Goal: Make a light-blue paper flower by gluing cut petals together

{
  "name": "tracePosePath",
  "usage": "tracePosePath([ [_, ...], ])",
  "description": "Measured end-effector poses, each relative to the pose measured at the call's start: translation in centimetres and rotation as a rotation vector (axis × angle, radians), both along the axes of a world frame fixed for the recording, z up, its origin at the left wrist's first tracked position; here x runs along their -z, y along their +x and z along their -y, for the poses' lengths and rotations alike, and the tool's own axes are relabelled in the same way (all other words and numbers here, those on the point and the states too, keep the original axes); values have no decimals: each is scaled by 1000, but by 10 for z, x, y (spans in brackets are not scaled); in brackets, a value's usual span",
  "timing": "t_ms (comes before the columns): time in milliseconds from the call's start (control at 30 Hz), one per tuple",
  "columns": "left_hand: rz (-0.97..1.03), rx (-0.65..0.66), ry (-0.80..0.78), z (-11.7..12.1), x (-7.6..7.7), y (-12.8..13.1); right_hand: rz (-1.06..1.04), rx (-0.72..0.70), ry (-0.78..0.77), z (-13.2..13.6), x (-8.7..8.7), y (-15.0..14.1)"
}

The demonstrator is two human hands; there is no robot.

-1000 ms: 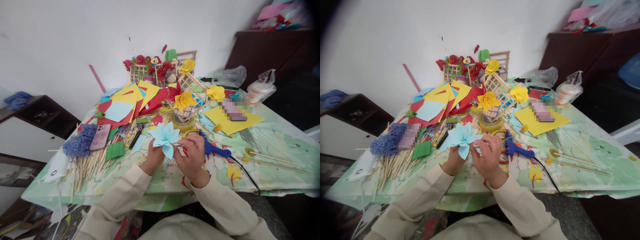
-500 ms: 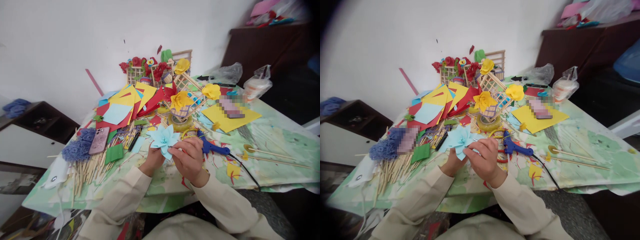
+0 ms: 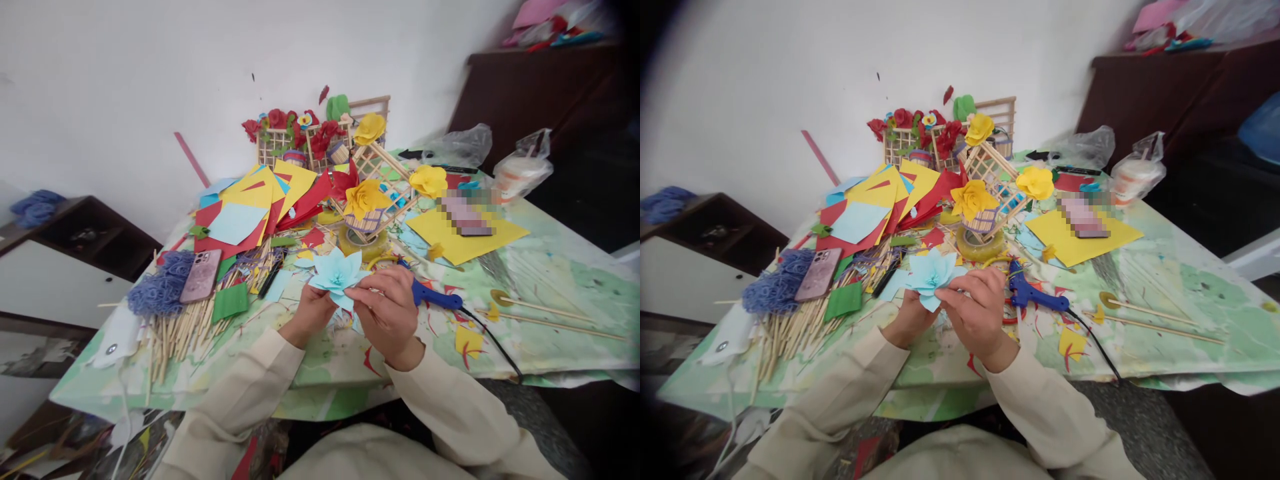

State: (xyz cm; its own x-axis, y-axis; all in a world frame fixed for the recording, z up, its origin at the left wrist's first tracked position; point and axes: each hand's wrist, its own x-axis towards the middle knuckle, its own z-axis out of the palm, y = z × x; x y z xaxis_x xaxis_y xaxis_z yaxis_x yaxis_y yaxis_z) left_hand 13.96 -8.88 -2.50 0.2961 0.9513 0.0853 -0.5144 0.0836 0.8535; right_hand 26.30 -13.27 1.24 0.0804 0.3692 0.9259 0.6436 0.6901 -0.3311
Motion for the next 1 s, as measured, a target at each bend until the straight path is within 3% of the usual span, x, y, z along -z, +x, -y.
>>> tracePosePath([
  [267,36,-44,27,-1,2,-7,48,-4,4,2,-2,2],
  [533,-9,-72,57,-1,-6,-11,67,10,19,2,-5,2],
  [900,-238,-59,98,-15,17,-36,199,-21,96,-4,-12,18],
  [1000,-185,-57,78,-16,21,-36,276,-44,133,-5,-16,28],
])
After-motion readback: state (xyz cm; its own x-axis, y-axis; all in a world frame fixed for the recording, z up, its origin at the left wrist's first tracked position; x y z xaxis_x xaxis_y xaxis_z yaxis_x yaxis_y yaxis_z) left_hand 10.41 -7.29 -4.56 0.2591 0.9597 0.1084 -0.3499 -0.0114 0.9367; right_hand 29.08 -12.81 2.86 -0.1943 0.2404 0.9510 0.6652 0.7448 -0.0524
